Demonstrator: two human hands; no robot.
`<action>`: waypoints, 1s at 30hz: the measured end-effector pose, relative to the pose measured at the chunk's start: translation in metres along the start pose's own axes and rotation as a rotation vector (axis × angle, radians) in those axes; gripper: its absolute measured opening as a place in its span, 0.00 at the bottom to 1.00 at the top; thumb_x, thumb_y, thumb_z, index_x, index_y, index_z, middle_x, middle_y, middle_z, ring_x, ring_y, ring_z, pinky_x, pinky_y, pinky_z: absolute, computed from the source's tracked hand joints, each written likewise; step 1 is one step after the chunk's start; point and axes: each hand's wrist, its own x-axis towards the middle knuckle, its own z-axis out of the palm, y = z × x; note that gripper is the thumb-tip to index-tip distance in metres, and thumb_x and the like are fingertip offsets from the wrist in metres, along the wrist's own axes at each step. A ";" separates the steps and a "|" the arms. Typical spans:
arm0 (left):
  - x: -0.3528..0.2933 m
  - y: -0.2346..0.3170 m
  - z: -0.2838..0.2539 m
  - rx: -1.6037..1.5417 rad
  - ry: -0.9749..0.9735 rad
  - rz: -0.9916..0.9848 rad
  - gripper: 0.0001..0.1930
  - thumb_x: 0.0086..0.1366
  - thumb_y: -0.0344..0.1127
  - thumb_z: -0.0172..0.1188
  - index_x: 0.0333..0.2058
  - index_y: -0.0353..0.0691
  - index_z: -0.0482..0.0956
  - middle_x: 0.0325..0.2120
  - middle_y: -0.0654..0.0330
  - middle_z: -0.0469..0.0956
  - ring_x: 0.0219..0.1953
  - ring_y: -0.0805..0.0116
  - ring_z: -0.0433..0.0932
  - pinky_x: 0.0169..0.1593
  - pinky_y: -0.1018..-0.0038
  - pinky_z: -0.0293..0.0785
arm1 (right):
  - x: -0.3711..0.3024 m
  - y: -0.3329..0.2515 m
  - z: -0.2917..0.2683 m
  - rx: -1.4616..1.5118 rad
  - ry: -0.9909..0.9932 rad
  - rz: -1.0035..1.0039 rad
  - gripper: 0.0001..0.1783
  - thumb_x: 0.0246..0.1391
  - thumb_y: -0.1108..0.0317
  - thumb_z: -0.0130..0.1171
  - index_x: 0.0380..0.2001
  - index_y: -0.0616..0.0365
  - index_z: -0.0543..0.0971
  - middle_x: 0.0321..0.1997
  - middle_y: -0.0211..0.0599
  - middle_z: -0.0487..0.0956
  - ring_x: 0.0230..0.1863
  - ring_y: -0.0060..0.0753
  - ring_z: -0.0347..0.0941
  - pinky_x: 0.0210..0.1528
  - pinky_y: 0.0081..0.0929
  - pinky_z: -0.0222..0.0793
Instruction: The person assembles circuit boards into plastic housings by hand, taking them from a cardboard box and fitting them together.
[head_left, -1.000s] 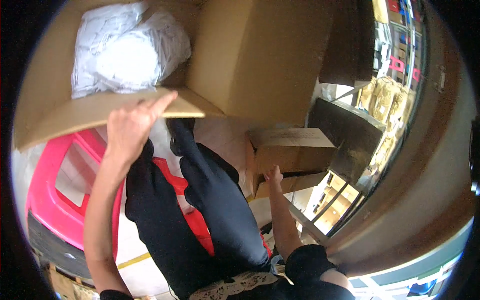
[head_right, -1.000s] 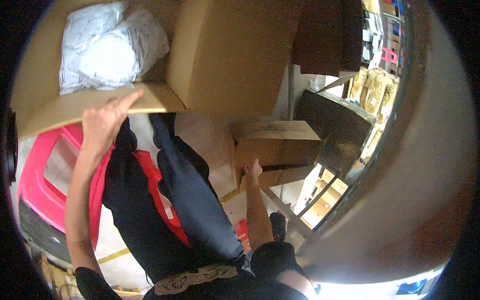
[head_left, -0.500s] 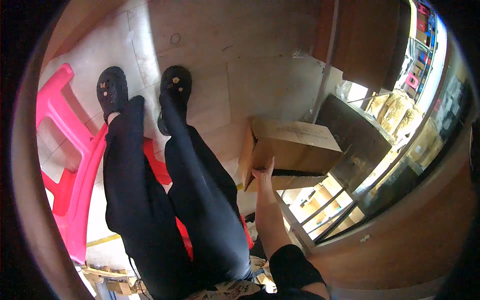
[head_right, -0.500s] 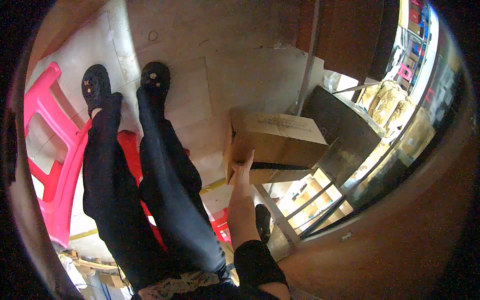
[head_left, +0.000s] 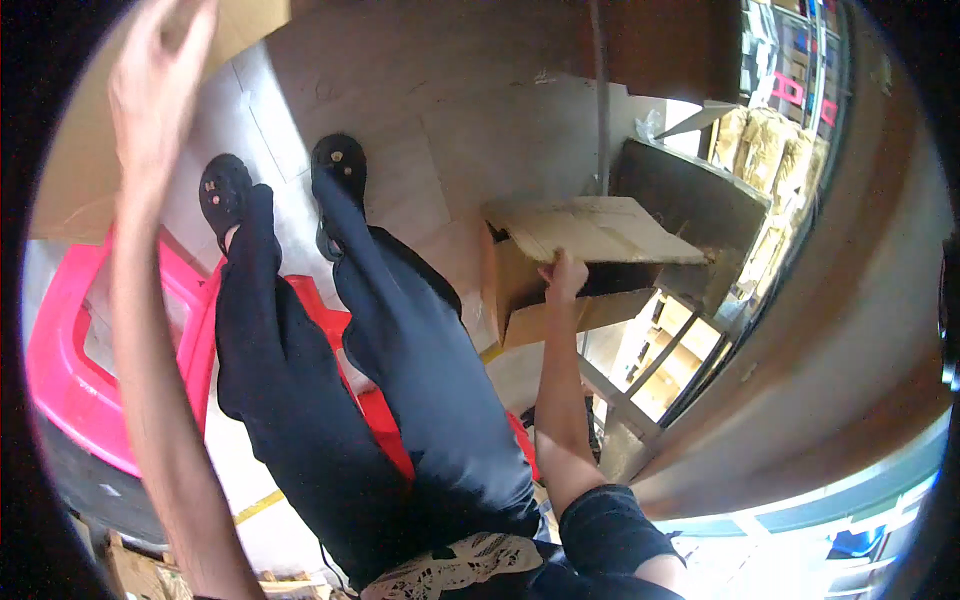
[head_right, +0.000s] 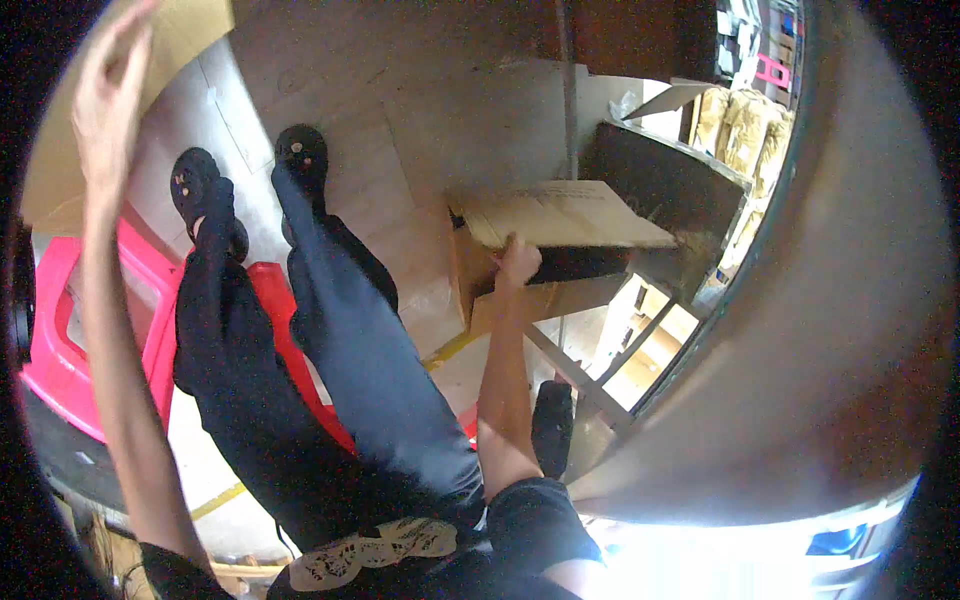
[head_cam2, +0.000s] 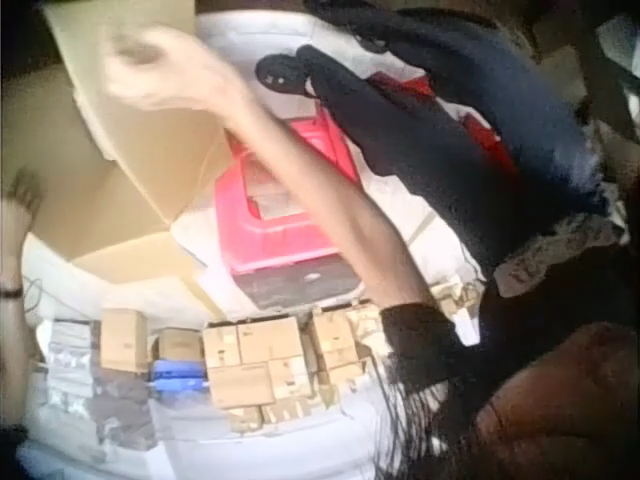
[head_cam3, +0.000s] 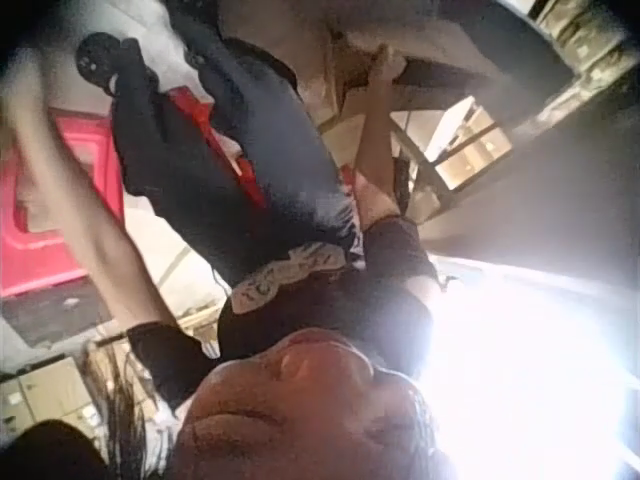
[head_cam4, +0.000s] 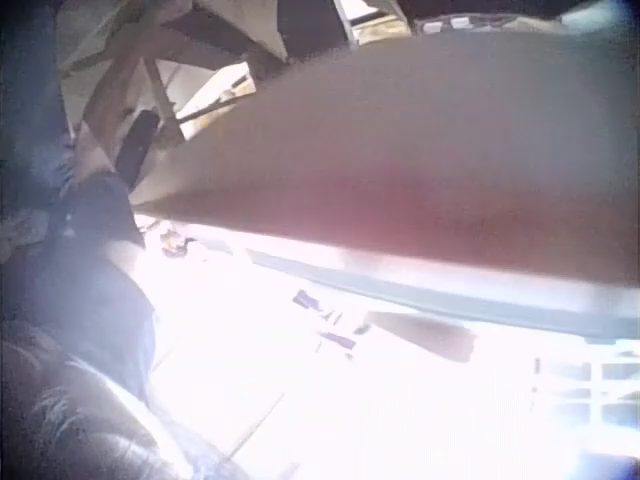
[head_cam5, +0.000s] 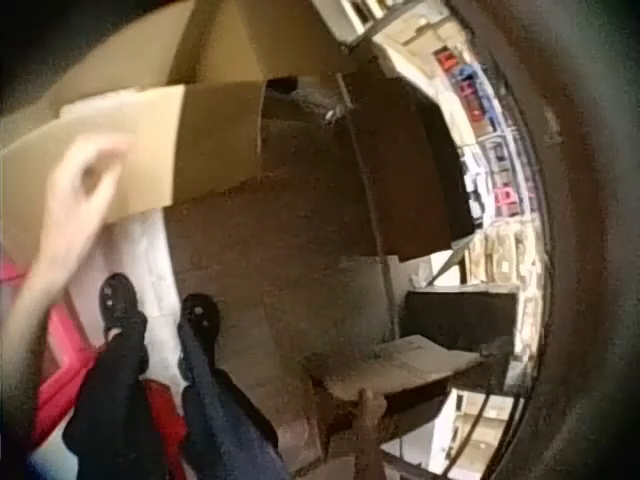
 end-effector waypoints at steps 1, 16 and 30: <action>-0.025 0.005 0.009 -0.125 -0.023 -0.135 0.15 0.59 0.33 0.54 0.46 0.50 0.76 0.38 0.61 0.78 0.43 0.72 0.75 0.45 0.76 0.71 | 0.016 -0.007 0.002 -0.115 0.041 -0.119 0.15 0.43 0.65 0.55 0.29 0.69 0.74 0.27 0.40 0.74 0.19 0.32 0.72 0.16 0.26 0.70; -0.089 0.096 -0.047 -0.323 -0.379 -0.548 0.13 0.59 0.29 0.51 0.43 0.47 0.77 0.37 0.63 0.77 0.40 0.74 0.74 0.41 0.77 0.70 | -0.123 0.027 0.072 -0.623 -0.191 -0.539 0.21 0.49 0.57 0.49 0.21 0.67 0.76 0.29 0.57 0.77 0.30 0.56 0.75 0.34 0.45 0.72; -0.150 0.169 0.087 0.145 -1.513 -0.157 0.30 0.53 0.46 0.58 0.48 0.30 0.64 0.41 0.45 0.75 0.44 0.54 0.76 0.45 0.66 0.73 | -0.211 0.030 0.068 -0.881 -0.742 -0.761 0.15 0.54 0.63 0.46 0.23 0.62 0.76 0.23 0.49 0.77 0.27 0.42 0.76 0.27 0.35 0.68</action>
